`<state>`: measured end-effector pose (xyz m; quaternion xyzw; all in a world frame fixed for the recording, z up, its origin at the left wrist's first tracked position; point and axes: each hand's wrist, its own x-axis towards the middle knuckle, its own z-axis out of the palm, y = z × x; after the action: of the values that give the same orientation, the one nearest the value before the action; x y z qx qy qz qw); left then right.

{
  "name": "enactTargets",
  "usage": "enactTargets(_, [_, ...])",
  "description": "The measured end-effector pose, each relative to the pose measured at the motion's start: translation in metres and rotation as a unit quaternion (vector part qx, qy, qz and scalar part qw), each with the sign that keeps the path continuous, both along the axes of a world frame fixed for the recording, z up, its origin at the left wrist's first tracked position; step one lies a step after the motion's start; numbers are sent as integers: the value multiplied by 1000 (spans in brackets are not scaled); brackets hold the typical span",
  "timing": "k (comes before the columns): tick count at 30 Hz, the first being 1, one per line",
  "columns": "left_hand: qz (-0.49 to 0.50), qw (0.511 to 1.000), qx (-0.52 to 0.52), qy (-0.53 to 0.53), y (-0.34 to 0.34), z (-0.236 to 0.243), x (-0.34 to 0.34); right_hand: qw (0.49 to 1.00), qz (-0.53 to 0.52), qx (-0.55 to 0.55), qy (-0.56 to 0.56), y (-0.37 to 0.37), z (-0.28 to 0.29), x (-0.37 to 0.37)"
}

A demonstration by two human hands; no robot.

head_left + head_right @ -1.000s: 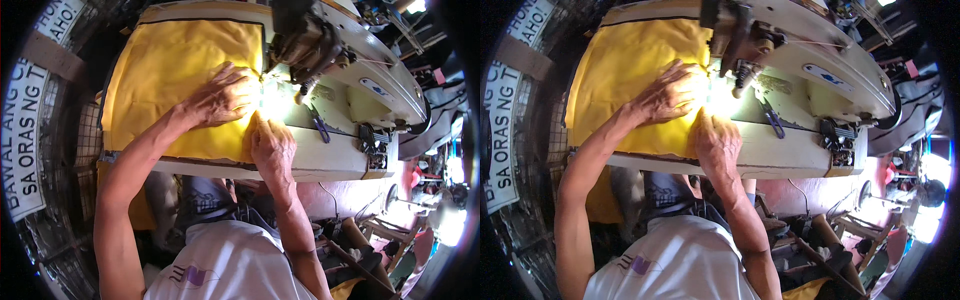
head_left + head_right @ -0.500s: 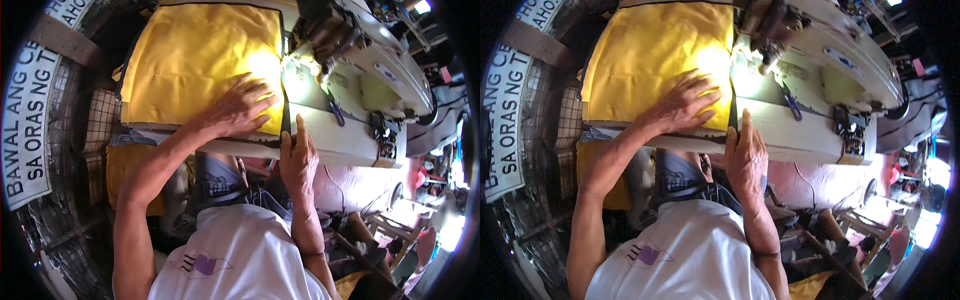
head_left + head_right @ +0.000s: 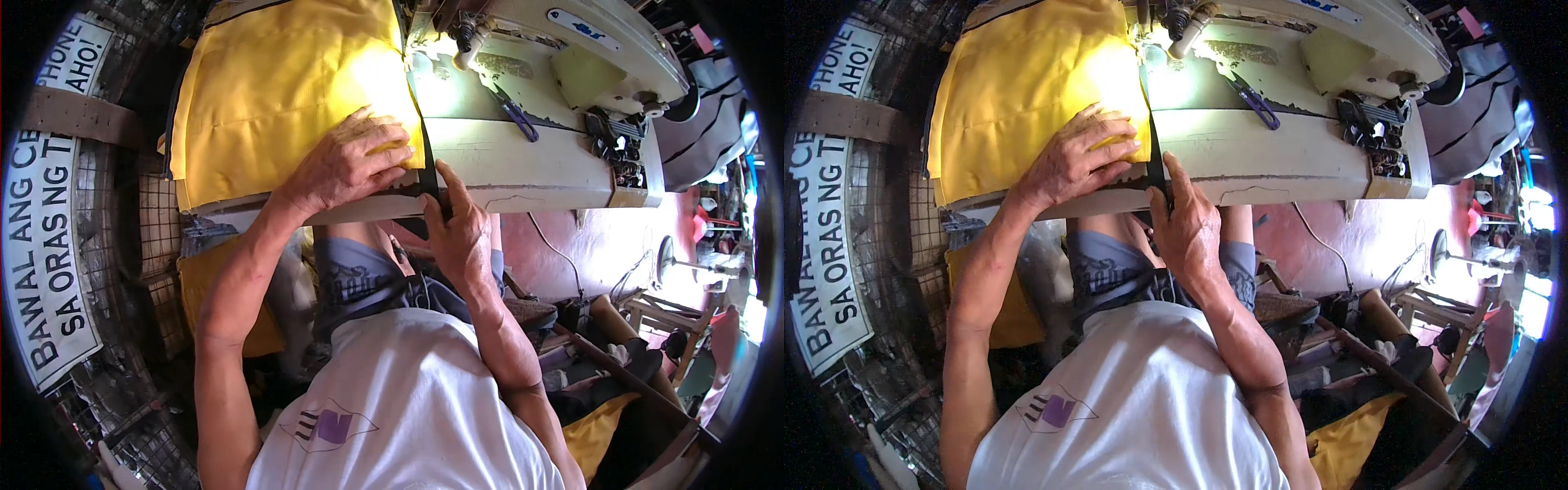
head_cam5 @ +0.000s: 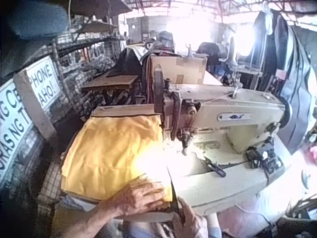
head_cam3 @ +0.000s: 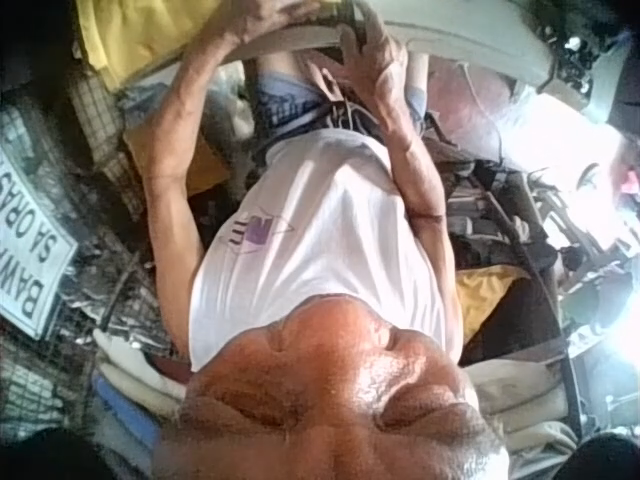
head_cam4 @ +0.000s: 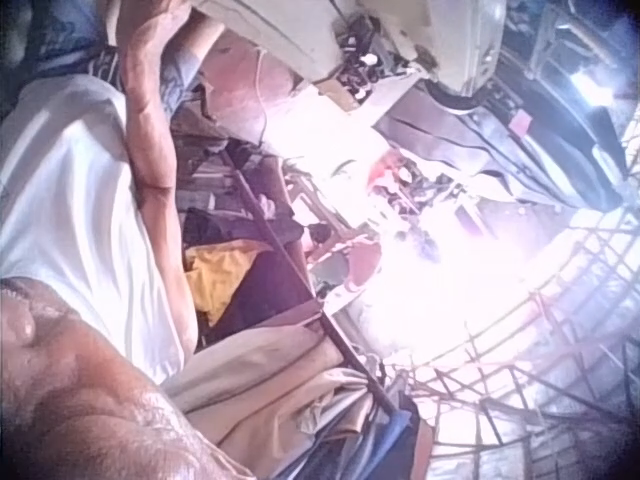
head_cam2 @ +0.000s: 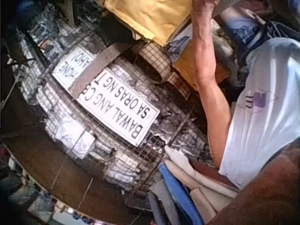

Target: Sewing a yellow fabric bag using an industrial sewing machine.

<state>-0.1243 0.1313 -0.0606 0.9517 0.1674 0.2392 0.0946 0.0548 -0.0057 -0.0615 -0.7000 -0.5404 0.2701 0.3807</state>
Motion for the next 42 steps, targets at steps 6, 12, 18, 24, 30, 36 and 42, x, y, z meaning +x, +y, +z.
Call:
enactTargets(6, [-34, 999, -7, -18, 0, 4, 7, 1000, 17, 12, 11, 1, -5, 2])
enactTargets(12, [-26, 999, -19, -24, 0, 4, 8, 1000, 23, 15, -10, 0, -2, 3])
enactTargets(18, [-17, 999, -34, -6, 2, 5, 10, 990, 47, 92, -97, -2, -12, 0])
enactTargets(24, [-6, 998, -53, -34, 0, -1, 11, 984, 61, 109, -130, -1, -13, -1])
enactTargets(30, [-2, 997, -70, -15, 2, 3, 10, 952, 110, 155, -238, -2, -11, 1])
enactTargets(36, [63, 996, -58, 15, 3, 4, 12, 947, 113, 176, -245, -3, -13, 2])
enactTargets(42, [66, 989, -15, 130, 16, 12, 16, 954, 123, 157, -224, -1, -8, 5])
